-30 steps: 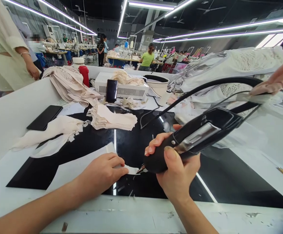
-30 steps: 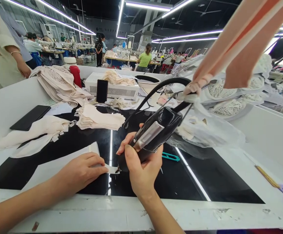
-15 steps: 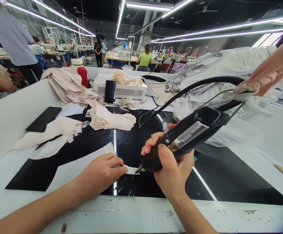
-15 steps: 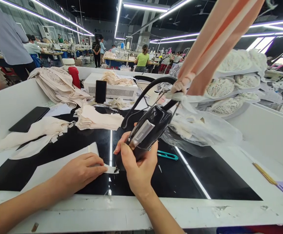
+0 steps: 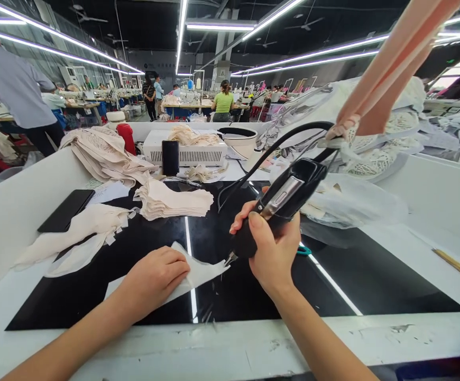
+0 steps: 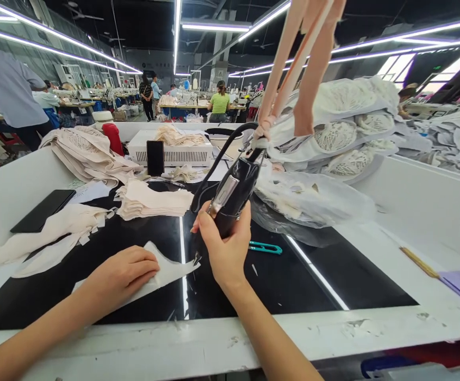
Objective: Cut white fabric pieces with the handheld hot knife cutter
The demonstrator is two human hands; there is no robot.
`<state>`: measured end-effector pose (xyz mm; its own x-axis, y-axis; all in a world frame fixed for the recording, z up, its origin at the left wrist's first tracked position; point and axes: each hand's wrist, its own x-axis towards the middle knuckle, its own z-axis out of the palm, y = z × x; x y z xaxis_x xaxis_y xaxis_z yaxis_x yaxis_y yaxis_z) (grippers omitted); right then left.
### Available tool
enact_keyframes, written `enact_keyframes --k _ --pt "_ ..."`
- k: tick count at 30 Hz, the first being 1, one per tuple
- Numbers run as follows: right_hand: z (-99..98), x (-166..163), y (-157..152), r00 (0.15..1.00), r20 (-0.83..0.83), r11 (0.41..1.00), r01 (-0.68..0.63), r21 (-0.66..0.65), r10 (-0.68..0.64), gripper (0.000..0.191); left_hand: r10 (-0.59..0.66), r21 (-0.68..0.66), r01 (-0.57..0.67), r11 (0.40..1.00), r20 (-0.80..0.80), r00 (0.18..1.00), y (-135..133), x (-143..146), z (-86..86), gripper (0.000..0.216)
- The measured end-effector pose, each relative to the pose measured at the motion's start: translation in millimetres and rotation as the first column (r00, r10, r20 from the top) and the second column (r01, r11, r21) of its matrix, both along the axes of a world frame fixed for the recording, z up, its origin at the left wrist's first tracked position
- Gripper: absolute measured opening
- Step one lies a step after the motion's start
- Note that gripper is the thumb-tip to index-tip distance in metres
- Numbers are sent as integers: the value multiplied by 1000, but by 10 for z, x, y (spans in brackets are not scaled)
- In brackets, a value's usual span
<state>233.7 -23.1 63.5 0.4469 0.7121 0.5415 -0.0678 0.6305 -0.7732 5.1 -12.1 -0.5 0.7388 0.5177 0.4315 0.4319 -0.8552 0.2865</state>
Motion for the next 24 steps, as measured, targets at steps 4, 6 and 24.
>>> enact_keyframes --k 4,6,24 --pt "1 -68 -34 1000 -9 1000 -21 1 21 31 87 -128 -98 987 -90 992 -113 12 79 17" --pt "-3 -101 -46 999 -13 999 -44 2 44 29 100 -205 -129 970 -148 984 -147 9 147 17" --pt "-25 -261 45 991 -54 993 -120 -10 119 30 -216 -302 145 942 -216 952 317 238 393 34"
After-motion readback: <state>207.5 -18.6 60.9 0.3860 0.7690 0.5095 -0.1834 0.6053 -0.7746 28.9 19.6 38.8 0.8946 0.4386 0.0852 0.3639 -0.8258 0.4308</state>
